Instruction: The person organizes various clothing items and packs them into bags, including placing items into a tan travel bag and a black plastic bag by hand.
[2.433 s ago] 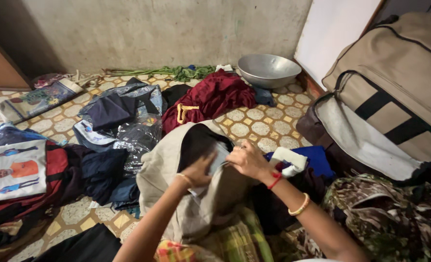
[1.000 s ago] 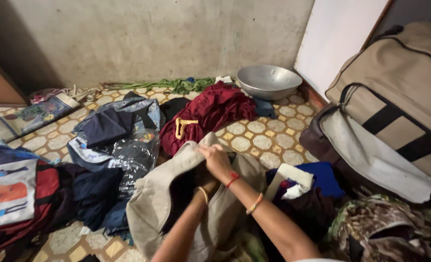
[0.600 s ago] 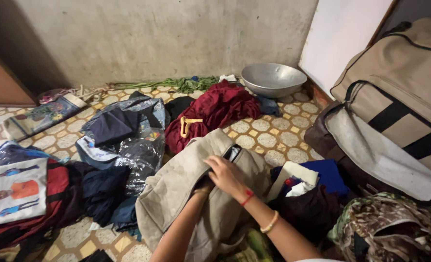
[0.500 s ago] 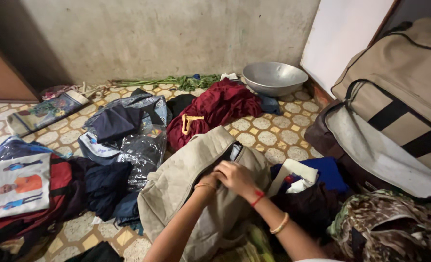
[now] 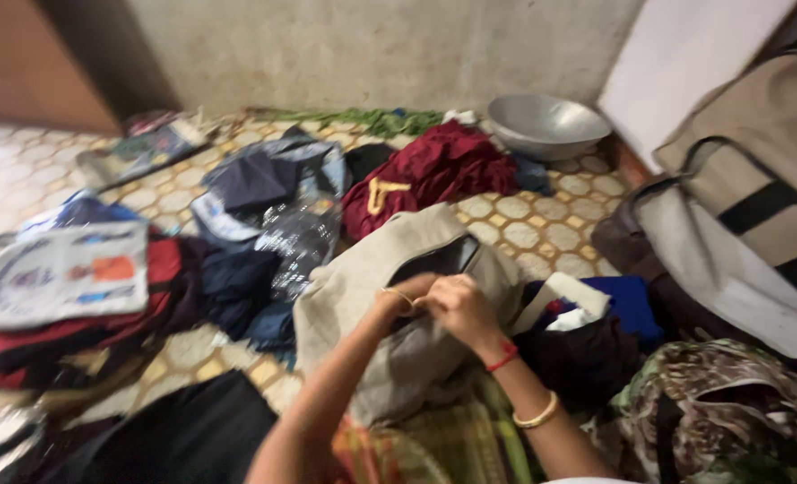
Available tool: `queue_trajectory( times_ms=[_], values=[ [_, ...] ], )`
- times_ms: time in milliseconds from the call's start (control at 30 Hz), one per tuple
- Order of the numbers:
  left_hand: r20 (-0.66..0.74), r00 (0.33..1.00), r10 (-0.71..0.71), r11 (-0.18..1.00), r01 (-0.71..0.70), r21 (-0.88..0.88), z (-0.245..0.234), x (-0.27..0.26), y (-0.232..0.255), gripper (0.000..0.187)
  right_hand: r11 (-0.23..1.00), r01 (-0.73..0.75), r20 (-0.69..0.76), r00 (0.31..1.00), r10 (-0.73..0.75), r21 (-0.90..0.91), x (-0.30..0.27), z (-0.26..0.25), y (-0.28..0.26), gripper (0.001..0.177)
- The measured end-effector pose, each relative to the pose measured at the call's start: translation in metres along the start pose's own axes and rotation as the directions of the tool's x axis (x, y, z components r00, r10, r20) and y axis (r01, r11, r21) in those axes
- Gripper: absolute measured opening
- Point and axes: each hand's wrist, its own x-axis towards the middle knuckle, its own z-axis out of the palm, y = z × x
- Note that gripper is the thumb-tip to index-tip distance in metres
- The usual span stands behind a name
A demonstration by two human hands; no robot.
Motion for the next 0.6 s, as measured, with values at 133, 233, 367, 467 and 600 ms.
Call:
queue_trajectory(
  times_ms=[133, 233, 367, 467, 600],
  values=[
    [-0.119, 0.993, -0.008, 0.986, -0.012, -0.166, -0.086, -0.116, 0.032, 0.037, 0.991, -0.114, 0.009, 0.993, 0.114, 0.073, 0.001, -0.007, -0.037, 0.019],
    [-0.313, 0.945, -0.099, 0.983, 0.044, -0.178, -0.151, -0.242, 0.049, 0.036, 0.927, -0.21, 0.124, 0.976, 0.18, 0.311, -0.006, 0.011, -0.055, 0.024],
    [-0.558, 0.757, -0.34, 0.937, 0.226, -0.265, -0.194, -0.402, 0.057, 0.039, 0.597, -0.47, 0.434, 0.875, 0.216, 0.65, -0.024, 0.089, -0.082, 0.03],
    [-0.687, 0.547, -0.479, 0.878, 0.316, -0.361, -0.175, -0.499, 0.047, 0.041, 0.197, -0.766, 0.739, 0.642, 0.202, 0.612, -0.037, 0.179, -0.123, 0.039],
    [-0.821, 0.341, -0.458, 0.817, 0.525, -0.237, -0.112, -0.591, 0.016, 0.052, -0.109, -0.894, 0.901, 0.43, 0.058, 0.434, -0.036, 0.25, -0.176, 0.057]
  ],
)
